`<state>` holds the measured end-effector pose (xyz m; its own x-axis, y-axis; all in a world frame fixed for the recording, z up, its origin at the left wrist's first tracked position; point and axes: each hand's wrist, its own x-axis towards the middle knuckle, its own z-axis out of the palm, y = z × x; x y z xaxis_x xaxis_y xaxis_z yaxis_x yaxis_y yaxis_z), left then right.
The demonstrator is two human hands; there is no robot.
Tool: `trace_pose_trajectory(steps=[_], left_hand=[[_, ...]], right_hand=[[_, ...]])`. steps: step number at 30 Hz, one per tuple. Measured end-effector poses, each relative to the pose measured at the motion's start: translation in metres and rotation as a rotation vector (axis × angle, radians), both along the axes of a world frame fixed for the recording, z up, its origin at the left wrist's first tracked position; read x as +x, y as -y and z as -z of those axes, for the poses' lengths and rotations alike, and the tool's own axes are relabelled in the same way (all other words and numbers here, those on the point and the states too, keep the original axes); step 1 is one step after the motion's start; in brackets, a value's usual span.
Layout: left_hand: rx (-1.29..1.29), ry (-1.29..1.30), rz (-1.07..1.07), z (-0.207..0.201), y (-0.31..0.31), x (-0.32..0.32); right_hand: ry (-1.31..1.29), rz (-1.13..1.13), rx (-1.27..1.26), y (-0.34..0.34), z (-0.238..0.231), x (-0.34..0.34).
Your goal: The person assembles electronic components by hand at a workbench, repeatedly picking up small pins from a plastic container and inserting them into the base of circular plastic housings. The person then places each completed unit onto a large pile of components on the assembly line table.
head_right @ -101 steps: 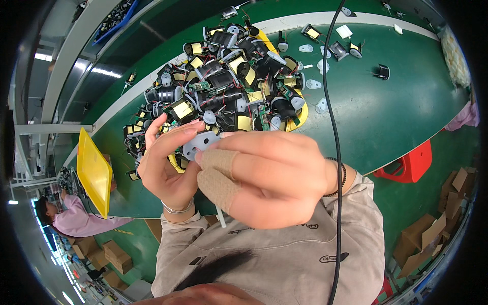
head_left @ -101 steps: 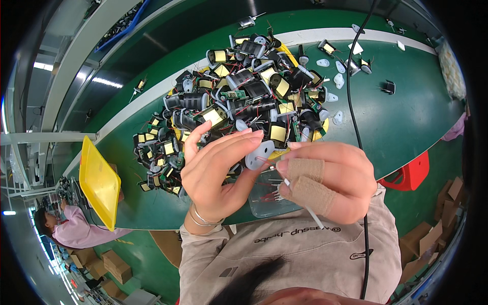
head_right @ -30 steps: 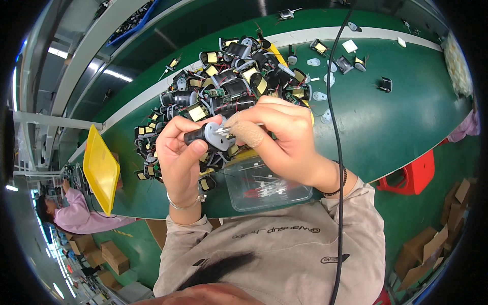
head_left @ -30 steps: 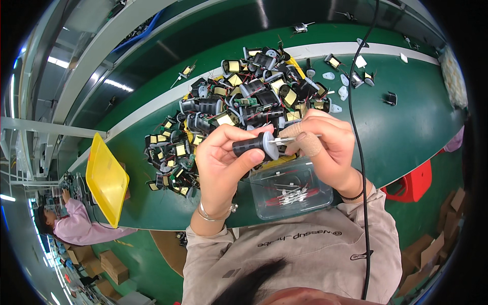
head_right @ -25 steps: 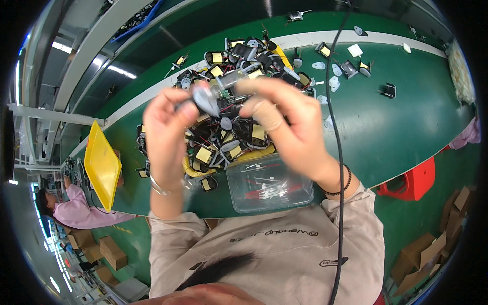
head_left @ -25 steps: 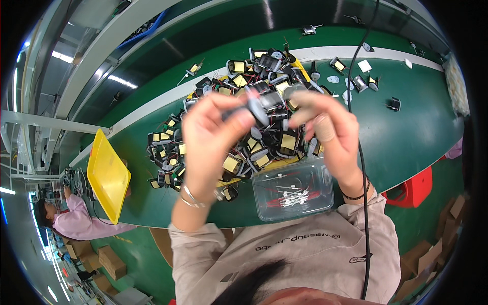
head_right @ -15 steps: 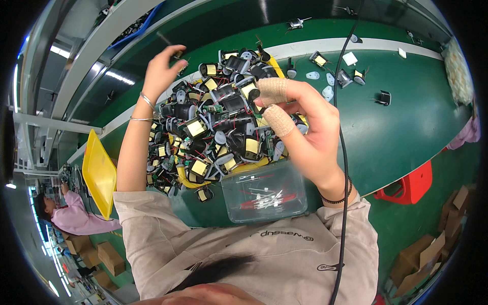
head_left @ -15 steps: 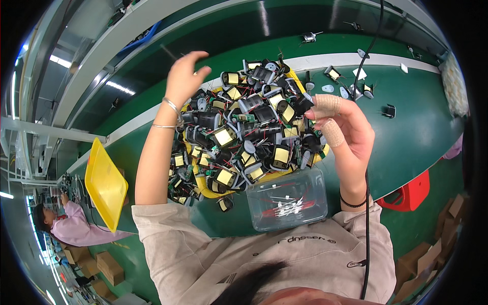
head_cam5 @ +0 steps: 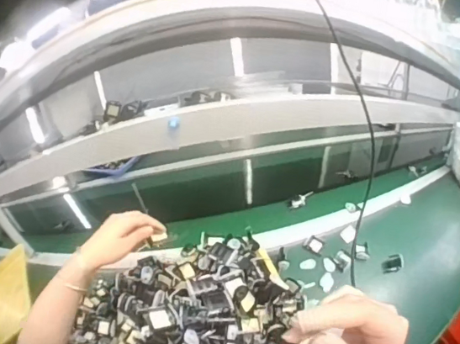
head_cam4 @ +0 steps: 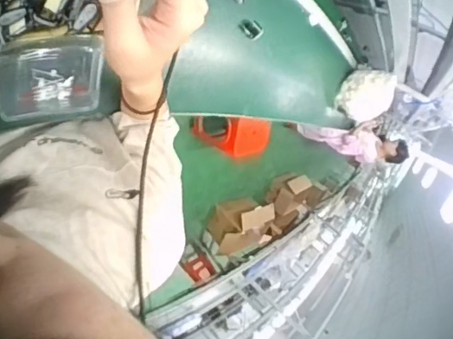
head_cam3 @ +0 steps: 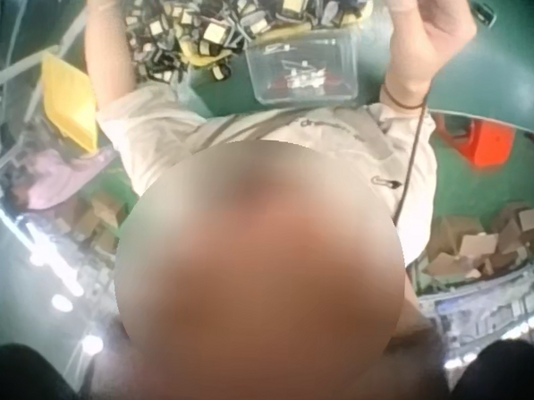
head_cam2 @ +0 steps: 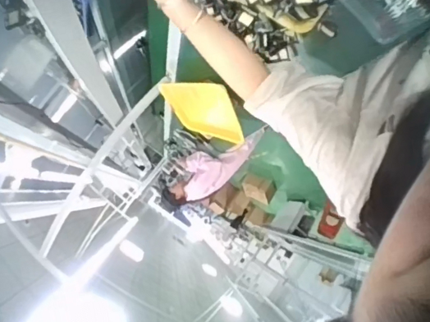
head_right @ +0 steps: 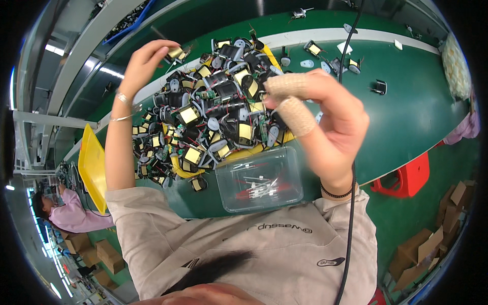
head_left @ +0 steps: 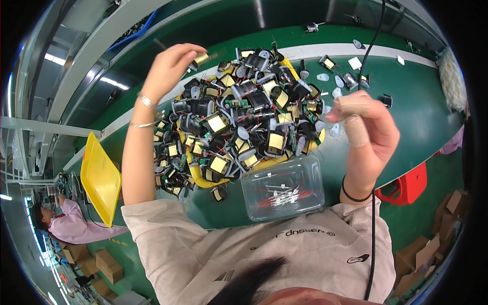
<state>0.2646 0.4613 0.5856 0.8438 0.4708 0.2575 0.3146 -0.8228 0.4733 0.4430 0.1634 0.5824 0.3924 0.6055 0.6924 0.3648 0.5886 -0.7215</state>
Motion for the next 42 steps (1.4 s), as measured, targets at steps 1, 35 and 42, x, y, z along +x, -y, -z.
trace_pose_trajectory(steps=[1, 35, 42], left_hand=[[-0.235, 0.039, -0.003, -0.007, 0.008, -0.01], [-1.003, 0.735, 0.121, 0.018, 0.177, -0.043], [-1.083, 0.643, 0.15, 0.007, 0.194, -0.032]], right_hand=[[0.0, -0.002, 0.037, 0.004, -0.002, 0.002], [0.37, -0.668, -0.845, 0.012, 0.052, -0.047], [-0.548, -0.398, -0.106, -0.009, 0.018, -0.035]])
